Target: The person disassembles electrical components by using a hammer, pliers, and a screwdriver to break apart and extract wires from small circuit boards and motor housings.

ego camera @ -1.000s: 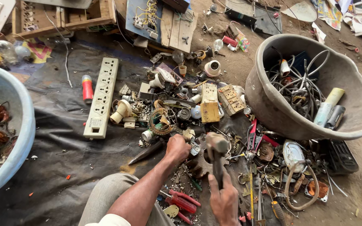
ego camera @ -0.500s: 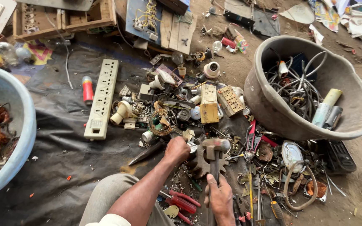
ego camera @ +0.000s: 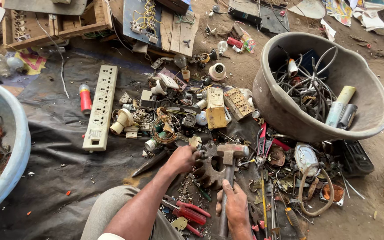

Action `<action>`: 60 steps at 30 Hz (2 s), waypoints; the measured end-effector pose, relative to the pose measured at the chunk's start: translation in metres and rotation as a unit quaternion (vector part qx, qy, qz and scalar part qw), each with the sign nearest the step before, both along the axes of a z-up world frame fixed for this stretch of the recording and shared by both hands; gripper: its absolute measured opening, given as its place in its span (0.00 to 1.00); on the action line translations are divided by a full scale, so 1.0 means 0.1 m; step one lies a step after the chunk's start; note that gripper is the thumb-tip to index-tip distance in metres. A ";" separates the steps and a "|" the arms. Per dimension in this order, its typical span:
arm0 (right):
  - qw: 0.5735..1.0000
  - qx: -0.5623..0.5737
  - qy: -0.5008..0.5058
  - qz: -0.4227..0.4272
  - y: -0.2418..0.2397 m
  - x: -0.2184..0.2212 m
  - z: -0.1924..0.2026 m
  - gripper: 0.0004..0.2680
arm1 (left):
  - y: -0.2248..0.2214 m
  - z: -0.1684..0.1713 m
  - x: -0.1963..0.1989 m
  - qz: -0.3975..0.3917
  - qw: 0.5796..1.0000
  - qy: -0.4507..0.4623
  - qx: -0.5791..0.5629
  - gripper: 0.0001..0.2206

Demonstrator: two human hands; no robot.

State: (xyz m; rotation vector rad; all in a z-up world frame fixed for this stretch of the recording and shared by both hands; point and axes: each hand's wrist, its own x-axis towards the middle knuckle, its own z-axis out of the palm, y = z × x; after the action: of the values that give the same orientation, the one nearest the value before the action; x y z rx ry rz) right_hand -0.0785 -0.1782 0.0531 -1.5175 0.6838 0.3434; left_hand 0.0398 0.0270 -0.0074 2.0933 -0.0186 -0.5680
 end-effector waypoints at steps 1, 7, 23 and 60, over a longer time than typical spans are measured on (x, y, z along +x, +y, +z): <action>1.000 -0.007 -0.002 0.007 0.01 0.00 0.02 0.12 | -0.01 -0.01 -0.01 0.000 1.000 0.008 0.002 0.16; 0.997 -0.062 0.010 0.050 0.09 -0.04 0.10 0.12 | -0.07 -0.06 -0.06 -0.018 0.999 -0.030 -0.027 0.14; 0.903 -0.374 -0.018 0.213 0.16 0.02 0.35 0.18 | -0.06 0.00 -0.11 -0.067 0.990 -0.120 0.036 0.13; 0.866 -0.441 -0.160 0.170 0.00 -0.12 -0.05 0.14 | -0.02 0.33 -0.09 0.008 0.878 0.235 -0.418 0.10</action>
State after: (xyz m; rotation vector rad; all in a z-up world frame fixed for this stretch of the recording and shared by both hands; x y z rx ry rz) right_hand -0.0905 -0.1777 0.0485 -2.5192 0.2899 0.0088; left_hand 0.0308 0.0246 0.0254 1.0831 0.0286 -0.8606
